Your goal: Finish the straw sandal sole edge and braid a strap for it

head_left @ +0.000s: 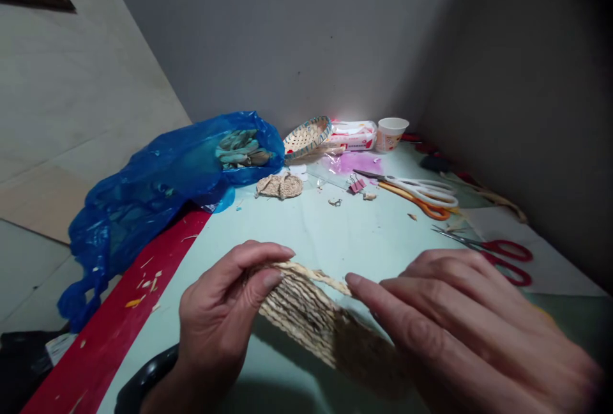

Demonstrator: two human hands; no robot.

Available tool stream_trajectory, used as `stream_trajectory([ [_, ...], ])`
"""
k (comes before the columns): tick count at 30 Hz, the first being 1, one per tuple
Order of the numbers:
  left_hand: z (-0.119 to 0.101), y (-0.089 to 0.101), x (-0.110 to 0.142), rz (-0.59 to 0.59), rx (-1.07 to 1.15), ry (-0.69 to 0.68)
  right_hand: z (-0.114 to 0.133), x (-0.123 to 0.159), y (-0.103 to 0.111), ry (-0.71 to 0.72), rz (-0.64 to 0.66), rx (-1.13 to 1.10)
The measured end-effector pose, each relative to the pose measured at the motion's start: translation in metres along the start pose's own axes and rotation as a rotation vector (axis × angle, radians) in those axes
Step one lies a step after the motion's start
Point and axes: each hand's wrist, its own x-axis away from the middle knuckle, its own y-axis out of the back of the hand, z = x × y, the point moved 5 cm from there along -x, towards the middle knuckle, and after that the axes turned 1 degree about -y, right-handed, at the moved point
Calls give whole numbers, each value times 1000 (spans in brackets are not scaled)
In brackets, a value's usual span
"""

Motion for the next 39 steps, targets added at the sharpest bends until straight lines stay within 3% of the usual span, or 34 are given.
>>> stream_trajectory([
  [10, 2, -1, 2, -43, -55, 18, 3, 6, -6, 11, 7, -6],
  [16, 12, 4, 2, -43, -8, 140, 2, 2, -12, 45, 171, 32],
  [31, 15, 1, 1, -59, -121, 273, 6, -2, -18, 26, 119, 43],
  [39, 22, 1, 0, -6, -66, 350, 5, -5, -21, -90, 74, -30],
])
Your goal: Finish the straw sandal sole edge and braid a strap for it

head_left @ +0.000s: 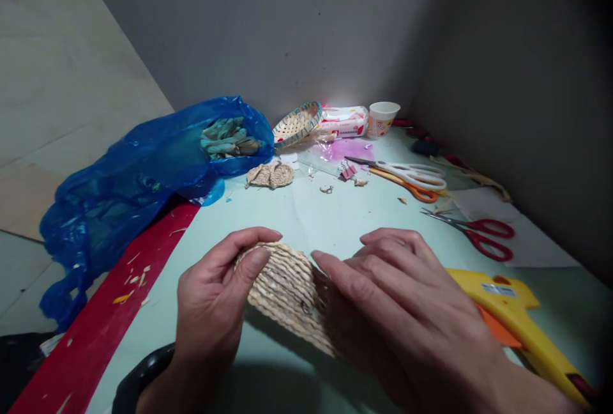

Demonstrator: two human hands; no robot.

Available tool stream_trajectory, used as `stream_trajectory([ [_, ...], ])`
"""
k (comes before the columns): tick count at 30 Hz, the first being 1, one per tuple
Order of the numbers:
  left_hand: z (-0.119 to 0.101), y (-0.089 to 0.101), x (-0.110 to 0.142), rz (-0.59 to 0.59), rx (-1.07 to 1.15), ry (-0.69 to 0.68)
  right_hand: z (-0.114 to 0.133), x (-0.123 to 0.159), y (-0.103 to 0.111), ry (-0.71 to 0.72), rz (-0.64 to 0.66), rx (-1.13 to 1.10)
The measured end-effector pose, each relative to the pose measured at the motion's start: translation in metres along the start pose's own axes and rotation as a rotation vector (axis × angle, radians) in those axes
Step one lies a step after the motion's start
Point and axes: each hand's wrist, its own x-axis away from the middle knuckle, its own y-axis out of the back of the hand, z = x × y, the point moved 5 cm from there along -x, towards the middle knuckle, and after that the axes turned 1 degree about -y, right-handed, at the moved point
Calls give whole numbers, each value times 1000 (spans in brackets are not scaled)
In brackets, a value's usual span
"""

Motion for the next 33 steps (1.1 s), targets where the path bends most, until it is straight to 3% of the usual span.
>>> stream_trajectory([
  [3, 0, -2, -2, 63, -11, -26, 1, 0, -5, -17, -33, 1],
  [6, 0, -3, 0, 37, 8, -11, 0, 0, -10, -30, -47, -23],
  [18, 6, -9, 1, 72, 106, 111, -2, 0, -10, -102, 112, -221],
  [22, 8, -12, 3, 97, 211, 174, -4, 5, -17, -121, 78, -357],
  [27, 14, -17, 1, 223, 362, 195, -9, 8, -18, -200, 87, -449],
  [33, 20, -18, -3, 344, 338, 194, -7, 8, -14, -226, 88, -463],
])
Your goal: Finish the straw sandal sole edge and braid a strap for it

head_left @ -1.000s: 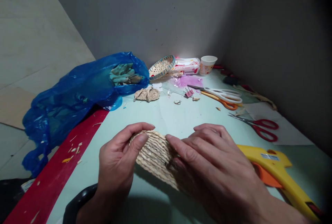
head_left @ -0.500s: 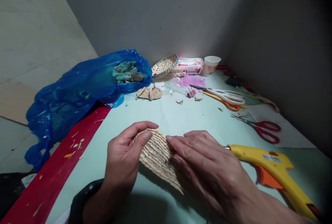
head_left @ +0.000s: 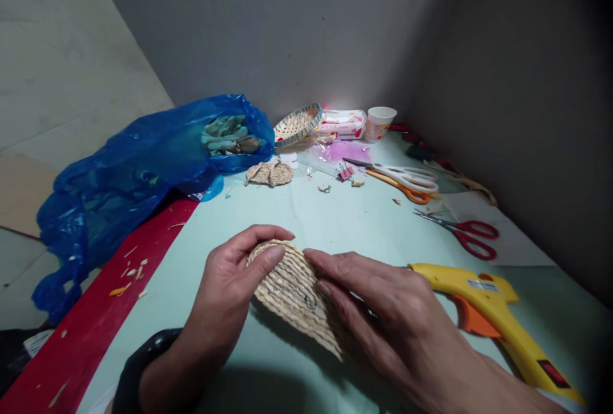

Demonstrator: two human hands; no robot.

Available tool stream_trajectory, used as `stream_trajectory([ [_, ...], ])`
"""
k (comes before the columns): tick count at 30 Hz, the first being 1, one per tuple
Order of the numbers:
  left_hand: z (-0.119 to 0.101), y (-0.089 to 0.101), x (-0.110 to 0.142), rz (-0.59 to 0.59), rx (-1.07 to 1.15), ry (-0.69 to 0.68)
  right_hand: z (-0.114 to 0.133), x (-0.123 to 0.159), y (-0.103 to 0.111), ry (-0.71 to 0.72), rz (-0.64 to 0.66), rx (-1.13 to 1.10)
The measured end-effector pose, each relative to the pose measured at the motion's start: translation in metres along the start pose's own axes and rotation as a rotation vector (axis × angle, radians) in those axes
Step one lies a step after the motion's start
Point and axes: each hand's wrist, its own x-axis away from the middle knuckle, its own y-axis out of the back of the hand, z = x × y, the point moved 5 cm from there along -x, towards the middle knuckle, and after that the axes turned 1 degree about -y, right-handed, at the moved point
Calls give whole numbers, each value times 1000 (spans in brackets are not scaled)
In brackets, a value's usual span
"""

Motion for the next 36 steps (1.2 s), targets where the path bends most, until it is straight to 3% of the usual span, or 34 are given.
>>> stream_trajectory([
  [8, 8, -1, 1, -40, 189, 135, -4, 2, -9, 37, 17, -57],
  [12, 6, -3, -3, 34, 176, 161, -7, 1, -8, -12, 36, -49],
  [15, 1, -1, -6, 106, 77, 145, -10, 1, -7, -67, 82, -27],
  [21, -12, 0, -10, 198, -347, -30, -6, -1, -6, -129, 214, -1],
  [24, -12, 2, -11, 164, -377, -38, -1, -1, 0, -164, 267, 13],
  [29, -16, 12, -10, 76, -412, -53, -4, 2, 17, -274, 238, 130],
  [36, -19, 6, -11, 236, -504, -122, -5, 3, 17, -286, 213, 110],
])
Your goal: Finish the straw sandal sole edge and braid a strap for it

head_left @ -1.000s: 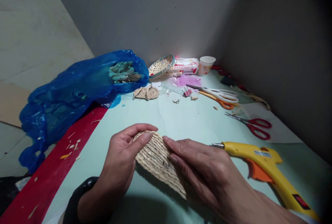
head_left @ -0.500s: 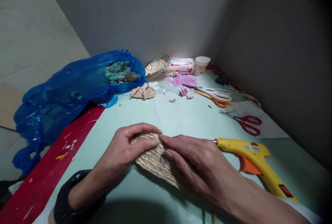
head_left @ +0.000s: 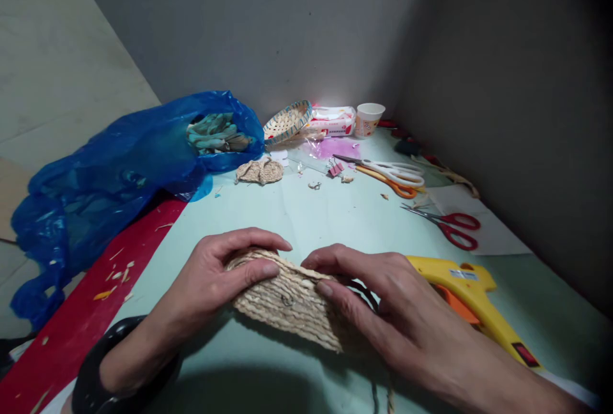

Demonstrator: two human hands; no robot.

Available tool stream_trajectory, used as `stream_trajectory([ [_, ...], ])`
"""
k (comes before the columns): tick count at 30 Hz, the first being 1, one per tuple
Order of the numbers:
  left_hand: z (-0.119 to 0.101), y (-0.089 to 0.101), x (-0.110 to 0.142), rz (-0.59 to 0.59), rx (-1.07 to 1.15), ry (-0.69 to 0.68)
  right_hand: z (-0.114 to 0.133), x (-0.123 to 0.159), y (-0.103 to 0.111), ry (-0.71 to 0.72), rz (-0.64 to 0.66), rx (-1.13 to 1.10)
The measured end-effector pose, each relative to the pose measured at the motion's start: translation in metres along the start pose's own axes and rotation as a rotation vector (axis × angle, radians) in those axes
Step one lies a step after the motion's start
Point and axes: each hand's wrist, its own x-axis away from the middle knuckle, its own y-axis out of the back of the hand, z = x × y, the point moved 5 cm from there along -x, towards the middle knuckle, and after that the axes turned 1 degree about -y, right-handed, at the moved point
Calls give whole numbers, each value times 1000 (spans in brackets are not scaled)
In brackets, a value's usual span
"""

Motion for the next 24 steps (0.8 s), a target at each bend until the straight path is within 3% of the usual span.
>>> stream_trajectory([
  [5, 0, -3, 2, 57, 47, 35, -4, 3, 1, -40, 47, -34],
  [11, -5, -3, 4, 72, 88, 24, -8, 4, 9, -59, -43, -40],
  [19, -5, -6, 4, 88, 103, -32, -2, -2, 11, 35, -14, -155],
  [24, -3, -6, 5, 37, 91, -6, -5, -1, 10, 38, 32, -177],
])
